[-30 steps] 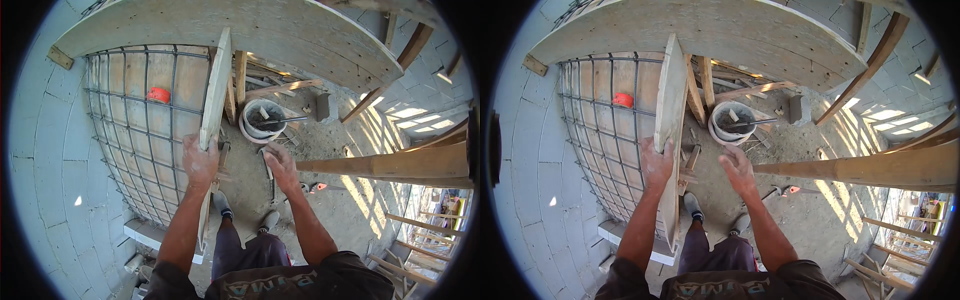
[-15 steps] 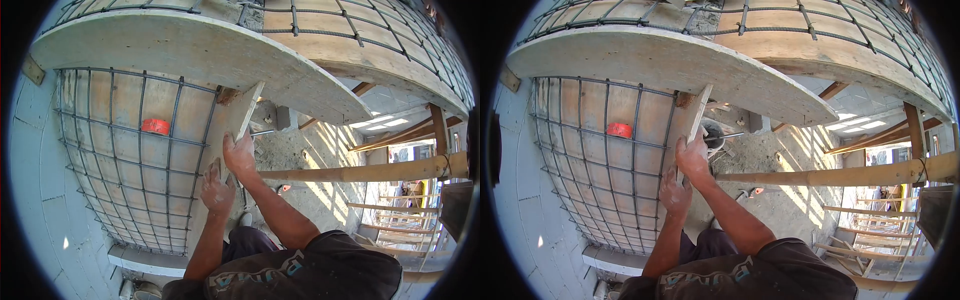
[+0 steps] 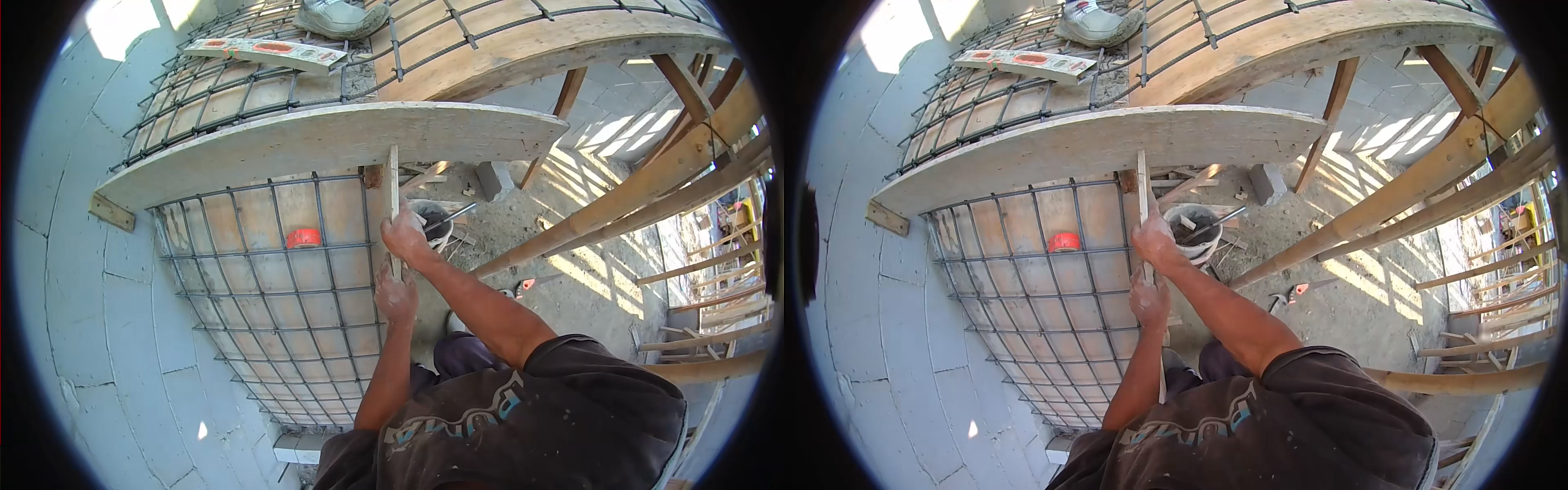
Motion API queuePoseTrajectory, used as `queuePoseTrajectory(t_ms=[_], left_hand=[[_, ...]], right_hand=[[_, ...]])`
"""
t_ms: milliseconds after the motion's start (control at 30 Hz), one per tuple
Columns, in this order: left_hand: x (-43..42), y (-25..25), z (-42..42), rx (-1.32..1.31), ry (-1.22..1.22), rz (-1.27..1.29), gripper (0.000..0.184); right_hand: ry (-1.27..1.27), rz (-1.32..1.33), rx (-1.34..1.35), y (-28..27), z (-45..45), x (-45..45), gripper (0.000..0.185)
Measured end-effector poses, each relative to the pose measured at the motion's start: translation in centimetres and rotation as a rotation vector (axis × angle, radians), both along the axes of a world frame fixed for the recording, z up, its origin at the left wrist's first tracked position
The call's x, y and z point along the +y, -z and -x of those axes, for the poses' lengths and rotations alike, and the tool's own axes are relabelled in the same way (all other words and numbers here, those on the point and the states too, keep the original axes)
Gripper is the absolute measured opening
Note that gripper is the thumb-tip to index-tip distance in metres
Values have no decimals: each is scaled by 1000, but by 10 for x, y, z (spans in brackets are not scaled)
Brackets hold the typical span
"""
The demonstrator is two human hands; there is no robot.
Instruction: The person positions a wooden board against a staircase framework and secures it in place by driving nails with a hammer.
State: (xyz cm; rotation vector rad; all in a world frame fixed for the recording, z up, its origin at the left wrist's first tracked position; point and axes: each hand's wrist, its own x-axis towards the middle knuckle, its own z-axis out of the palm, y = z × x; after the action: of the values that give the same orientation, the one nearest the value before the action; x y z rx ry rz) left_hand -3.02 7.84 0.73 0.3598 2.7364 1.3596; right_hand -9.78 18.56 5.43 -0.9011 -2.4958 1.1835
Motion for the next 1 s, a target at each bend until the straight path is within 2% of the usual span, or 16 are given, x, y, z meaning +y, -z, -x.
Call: queuePoseTrajectory(t_ms=[100,167,233,300,500,567,700,800,900,967,1000], left_hand=[[-3,0,0,-39,32,17,46],[-5,1,1,-53,52,18,47],[-5,12,3,-93,40,24,48],[-6,18,4,-111,45,15,48],[-8,12,4,-117,50,16,51],[-7,2,3,-124,37,3,53],[-5,12,6,-129,39,-8,53],[-6,9,6,-131,39,-10,52],[-9,4,3,-52,39,-7,55],[-23,-3,-9,40,78,4,61],[-32,-1,-20,-10,62,32,62]], right_hand=[[-17,-7,-76,3,0,2,64],[-143,-111,-140,-3,-4,2,71],[-112,-93,-137,-12,-5,0,75],[63,50,-74,-18,1,-9,77],[84,164,-105,-35,1,-10,77],[83,93,-70,-16,3,-8,78],[79,44,-119,-17,5,-8,79],[65,63,1,-10,6,-7,78],[56,169,-120,-25,6,-5,79],[77,139,-130,-21,6,-4,78],[78,119,-134,-19,7,-4,77]])
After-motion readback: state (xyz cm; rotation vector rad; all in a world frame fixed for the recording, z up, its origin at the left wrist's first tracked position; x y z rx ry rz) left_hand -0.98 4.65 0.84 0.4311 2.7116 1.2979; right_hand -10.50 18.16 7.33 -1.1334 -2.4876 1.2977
